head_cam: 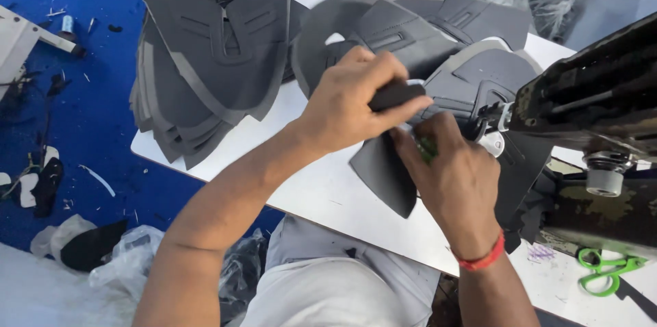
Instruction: The person operates a sewing machine to stitch dark gray, textured material pieces. They guide the material under the needle with both hands, then use a small green tool to trim excess threads from the seams. The finished pieces are stacked on the table to the left.
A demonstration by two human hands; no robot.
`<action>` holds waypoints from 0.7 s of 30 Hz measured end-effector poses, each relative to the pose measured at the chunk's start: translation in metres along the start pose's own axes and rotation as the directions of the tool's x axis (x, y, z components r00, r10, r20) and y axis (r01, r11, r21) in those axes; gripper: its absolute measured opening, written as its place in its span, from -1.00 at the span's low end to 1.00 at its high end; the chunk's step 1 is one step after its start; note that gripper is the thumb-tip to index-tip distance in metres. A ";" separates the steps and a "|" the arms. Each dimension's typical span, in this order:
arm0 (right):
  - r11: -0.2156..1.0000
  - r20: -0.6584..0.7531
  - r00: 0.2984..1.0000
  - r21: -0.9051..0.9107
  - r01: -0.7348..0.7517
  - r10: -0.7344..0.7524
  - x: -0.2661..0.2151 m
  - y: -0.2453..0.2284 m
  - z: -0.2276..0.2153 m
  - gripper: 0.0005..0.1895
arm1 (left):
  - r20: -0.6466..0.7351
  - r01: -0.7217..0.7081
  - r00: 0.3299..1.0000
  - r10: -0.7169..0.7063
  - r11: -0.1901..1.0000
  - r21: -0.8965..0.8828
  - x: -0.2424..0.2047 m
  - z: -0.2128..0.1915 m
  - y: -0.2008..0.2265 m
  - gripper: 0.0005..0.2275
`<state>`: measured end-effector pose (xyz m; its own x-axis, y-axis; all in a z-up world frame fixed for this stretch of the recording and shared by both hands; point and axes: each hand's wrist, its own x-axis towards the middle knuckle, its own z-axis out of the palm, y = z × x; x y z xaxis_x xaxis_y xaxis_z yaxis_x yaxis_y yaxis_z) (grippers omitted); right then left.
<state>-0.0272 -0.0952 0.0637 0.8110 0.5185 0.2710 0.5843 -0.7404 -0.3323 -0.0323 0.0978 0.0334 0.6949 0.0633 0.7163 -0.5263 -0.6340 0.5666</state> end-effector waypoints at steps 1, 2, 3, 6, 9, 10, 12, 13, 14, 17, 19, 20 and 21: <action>1.000 0.002 1.000 0.000 -0.002 0.002 0.001 -0.001 0.002 -0.64 | 0.002 0.002 1.000 -0.002 1.000 -0.002 0.003 -0.001 0.000 -0.70; 1.000 -0.008 1.000 -0.009 -0.008 0.008 0.002 -0.001 0.004 -0.67 | 0.061 -0.055 0.997 0.054 0.998 0.013 0.006 -0.001 0.000 -0.71; 1.000 -0.020 1.000 -0.018 -0.014 0.013 0.003 -0.001 0.006 -0.69 | 0.121 -0.115 0.986 0.111 0.993 0.023 0.011 0.000 0.001 -0.72; 0.999 -0.055 0.998 0.039 -0.028 0.030 0.002 0.002 0.006 -0.70 | 0.173 -0.179 0.969 0.174 0.984 0.009 0.025 -0.001 0.000 -0.73; 0.995 -0.062 0.995 0.060 -0.079 0.083 -0.004 0.003 0.002 -0.65 | 0.203 -0.207 0.958 0.203 0.978 -0.002 0.031 -0.001 -0.001 -0.73; 0.995 -0.062 0.994 0.060 -0.085 0.089 -0.003 0.005 0.003 -0.65 | 0.208 -0.207 0.957 0.204 0.978 -0.006 0.033 0.000 0.003 -0.73; 0.995 -0.103 0.993 0.079 -0.056 0.064 -0.002 0.008 0.006 -0.64 | 0.258 -0.233 0.941 0.220 0.972 0.022 0.036 0.001 0.010 -0.72; 0.995 -0.105 0.992 0.079 -0.059 0.067 0.000 0.011 0.008 -0.64 | 0.260 -0.235 0.940 0.223 0.972 0.019 0.036 0.003 0.011 -0.72; 0.995 -0.105 0.993 0.087 -0.040 0.049 0.001 0.013 0.011 -0.65 | 0.276 -0.267 0.929 0.247 0.963 0.037 0.037 0.004 0.013 -0.73; 0.994 -0.098 0.994 0.106 -0.029 0.039 -0.002 0.019 0.016 -0.66 | 0.307 -0.347 0.897 0.319 0.937 0.040 0.041 0.005 0.013 -0.71; 0.993 -0.089 0.995 0.115 -0.037 0.047 -0.007 0.024 0.022 -0.66 | 0.320 -0.392 0.875 0.364 0.920 0.026 0.049 0.001 0.012 -0.70; 0.994 -0.089 0.995 0.108 -0.033 0.043 -0.010 0.027 0.027 -0.66 | 0.337 -0.461 0.839 0.427 0.887 0.021 0.054 -0.002 0.013 -0.68; 0.994 -0.091 0.995 0.101 -0.033 0.042 -0.013 0.030 0.032 -0.66 | 0.355 -0.528 0.796 0.490 0.849 0.012 0.059 -0.004 0.014 -0.67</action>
<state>-0.0195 -0.1110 0.0213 0.8290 0.4457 0.3377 0.5572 -0.7102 -0.4303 -0.0007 0.0958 0.0854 0.4692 -0.5343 0.7032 -0.8080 -0.5810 0.0976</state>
